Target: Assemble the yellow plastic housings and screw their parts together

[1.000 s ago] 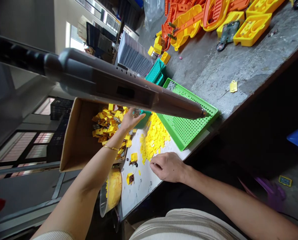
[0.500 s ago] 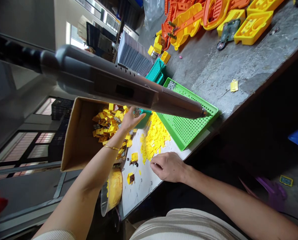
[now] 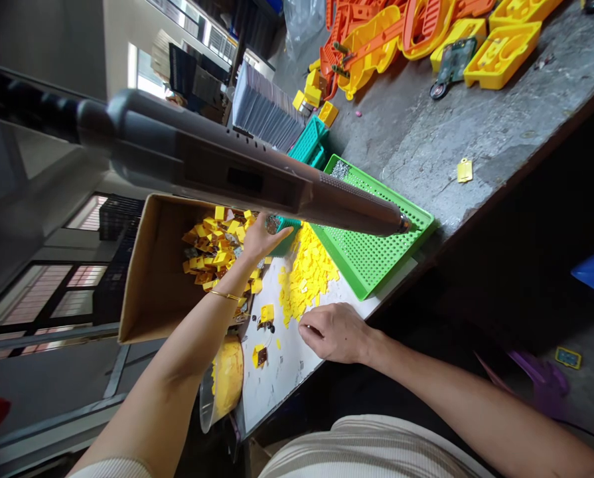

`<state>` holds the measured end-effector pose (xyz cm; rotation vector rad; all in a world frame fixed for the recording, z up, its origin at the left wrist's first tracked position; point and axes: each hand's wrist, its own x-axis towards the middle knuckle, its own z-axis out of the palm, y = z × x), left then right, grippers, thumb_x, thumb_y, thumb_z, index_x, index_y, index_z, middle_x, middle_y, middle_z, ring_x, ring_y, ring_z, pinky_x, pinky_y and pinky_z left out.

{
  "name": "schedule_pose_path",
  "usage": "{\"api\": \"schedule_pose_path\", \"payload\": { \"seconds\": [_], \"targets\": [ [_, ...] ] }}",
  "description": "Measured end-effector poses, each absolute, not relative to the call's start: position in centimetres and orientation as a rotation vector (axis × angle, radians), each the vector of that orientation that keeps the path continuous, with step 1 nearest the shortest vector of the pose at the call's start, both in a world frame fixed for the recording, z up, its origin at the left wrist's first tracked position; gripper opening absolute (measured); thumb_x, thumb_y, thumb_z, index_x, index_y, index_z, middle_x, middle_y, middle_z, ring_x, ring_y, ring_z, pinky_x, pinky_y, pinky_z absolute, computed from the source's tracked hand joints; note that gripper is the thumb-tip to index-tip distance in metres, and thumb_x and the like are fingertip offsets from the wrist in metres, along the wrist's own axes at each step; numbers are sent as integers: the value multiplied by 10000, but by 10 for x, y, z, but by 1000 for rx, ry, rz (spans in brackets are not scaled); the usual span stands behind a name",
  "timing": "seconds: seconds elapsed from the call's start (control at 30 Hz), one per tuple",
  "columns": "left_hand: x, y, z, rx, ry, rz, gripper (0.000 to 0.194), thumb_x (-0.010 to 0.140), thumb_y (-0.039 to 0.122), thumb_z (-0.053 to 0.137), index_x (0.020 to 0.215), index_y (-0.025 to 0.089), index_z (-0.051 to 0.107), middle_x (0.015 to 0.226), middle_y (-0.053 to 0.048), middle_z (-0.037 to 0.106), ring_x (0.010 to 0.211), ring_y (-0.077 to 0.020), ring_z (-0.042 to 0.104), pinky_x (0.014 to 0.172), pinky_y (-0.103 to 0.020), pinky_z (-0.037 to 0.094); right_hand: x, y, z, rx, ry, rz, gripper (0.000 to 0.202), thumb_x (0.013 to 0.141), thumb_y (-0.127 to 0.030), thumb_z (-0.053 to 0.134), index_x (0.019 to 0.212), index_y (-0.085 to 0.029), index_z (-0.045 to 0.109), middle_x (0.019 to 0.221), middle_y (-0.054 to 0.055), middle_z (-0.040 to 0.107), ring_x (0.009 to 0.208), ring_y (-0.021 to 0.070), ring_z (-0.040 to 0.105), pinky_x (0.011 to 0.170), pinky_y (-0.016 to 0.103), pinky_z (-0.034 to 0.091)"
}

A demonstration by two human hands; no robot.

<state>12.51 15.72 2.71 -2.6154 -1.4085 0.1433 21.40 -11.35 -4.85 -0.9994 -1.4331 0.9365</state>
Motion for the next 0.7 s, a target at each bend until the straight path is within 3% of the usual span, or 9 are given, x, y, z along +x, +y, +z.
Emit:
{"api": "schedule_pose_path", "payload": {
  "seconds": [0.7],
  "targets": [
    [135, 146, 30, -2535, -1488, 209, 737, 722, 581, 647, 1311, 173, 471, 1069, -134, 673, 960, -314, 643, 726, -338, 459, 216, -114, -47, -1017, -1469, 945, 223, 874, -197, 444, 719, -167, 601, 727, 22, 672, 666, 118, 575, 634, 227, 371]
  ]
}}
